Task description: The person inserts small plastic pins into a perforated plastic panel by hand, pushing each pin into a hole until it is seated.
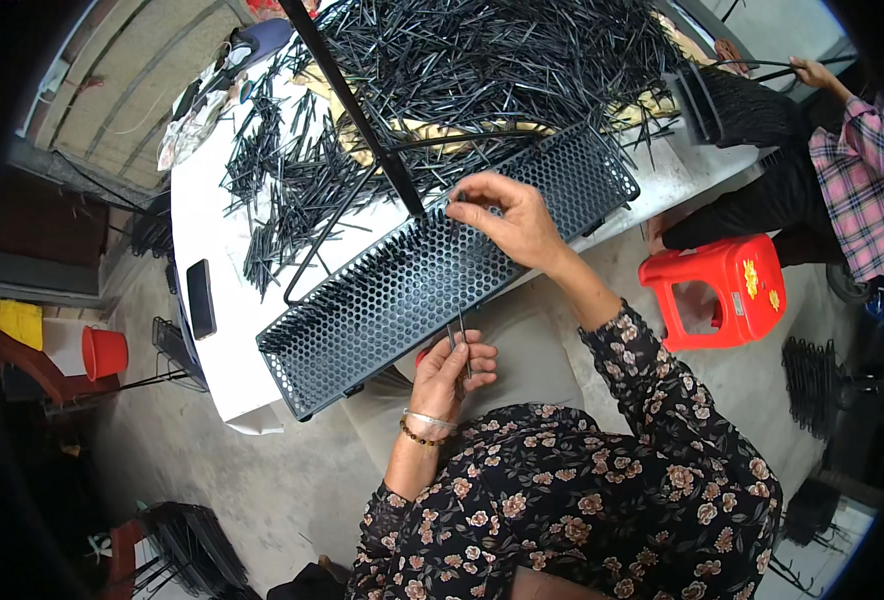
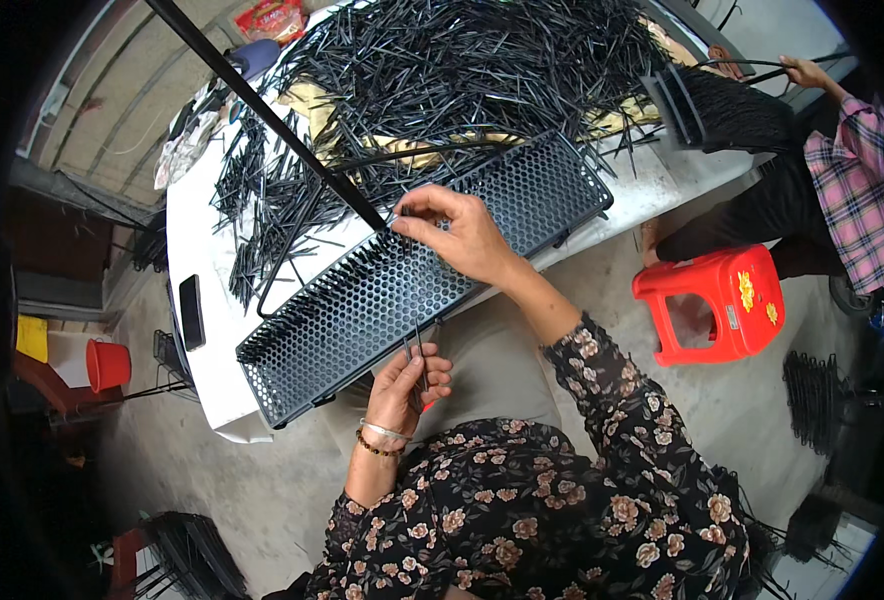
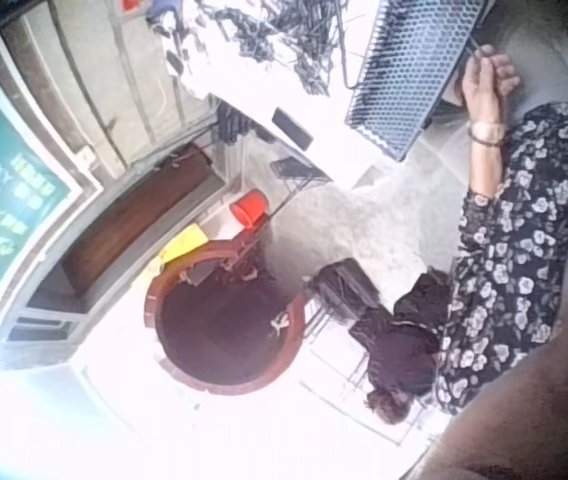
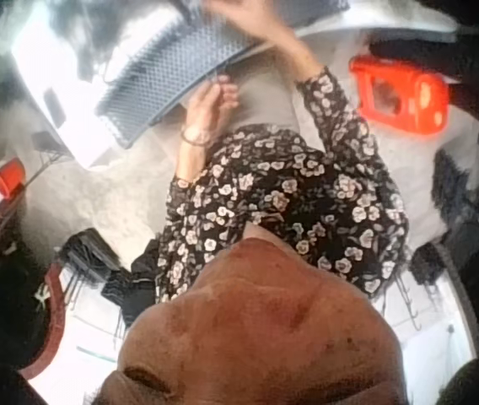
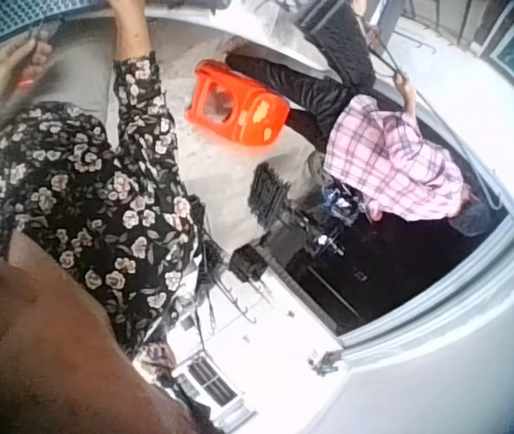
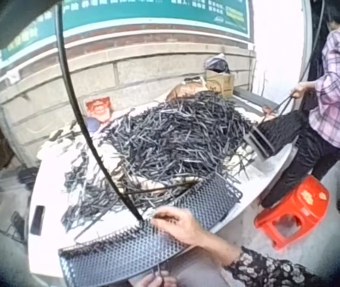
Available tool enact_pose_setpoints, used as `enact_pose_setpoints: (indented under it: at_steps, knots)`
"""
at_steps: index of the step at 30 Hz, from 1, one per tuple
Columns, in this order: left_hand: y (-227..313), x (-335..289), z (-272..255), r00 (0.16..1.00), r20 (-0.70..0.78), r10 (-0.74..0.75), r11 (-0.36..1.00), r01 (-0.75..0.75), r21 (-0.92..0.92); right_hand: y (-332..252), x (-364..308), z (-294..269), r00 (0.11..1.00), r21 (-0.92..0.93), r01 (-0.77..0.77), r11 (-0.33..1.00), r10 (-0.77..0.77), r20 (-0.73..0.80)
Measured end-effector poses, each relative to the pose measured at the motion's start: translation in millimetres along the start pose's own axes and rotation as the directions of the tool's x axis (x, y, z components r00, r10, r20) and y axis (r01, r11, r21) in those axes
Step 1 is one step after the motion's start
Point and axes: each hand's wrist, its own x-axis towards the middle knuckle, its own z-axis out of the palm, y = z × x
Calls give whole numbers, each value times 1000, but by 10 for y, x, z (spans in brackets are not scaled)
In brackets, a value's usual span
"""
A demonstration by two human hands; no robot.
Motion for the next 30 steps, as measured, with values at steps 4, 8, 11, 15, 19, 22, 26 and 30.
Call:
enact_pose_setpoints:
  at_steps: [4,8,11,15,19,22,26,30]
  knots:
    - [17,-25,1,1000,-8,-30,998,29,-64,175,218,29,989,-159,96,983,-76,127]
    - [-12,-44,-54,998,10,-68,996,68,-59,322,185,109,978,-232,185,955,-157,137]
    - [-24,-50,-77,997,-3,-81,995,80,-64,300,140,93,968,-310,209,928,-152,199]
    - [-16,-37,-53,997,-1,-79,994,79,-78,286,121,127,976,-272,196,942,-160,150]
    - [-31,-35,-21,997,9,-82,995,83,-59,316,122,106,922,-366,361,857,-271,275]
    - [-35,-50,-3,996,15,-88,994,89,-61,354,96,175,919,-413,386,825,-306,248]
    - [-15,-36,10,997,21,-69,995,70,-68,359,92,148,922,-461,385,799,-311,230]
    - [107,-22,34,999,44,-27,997,30,-69,280,67,185,898,-530,441,724,-361,253]
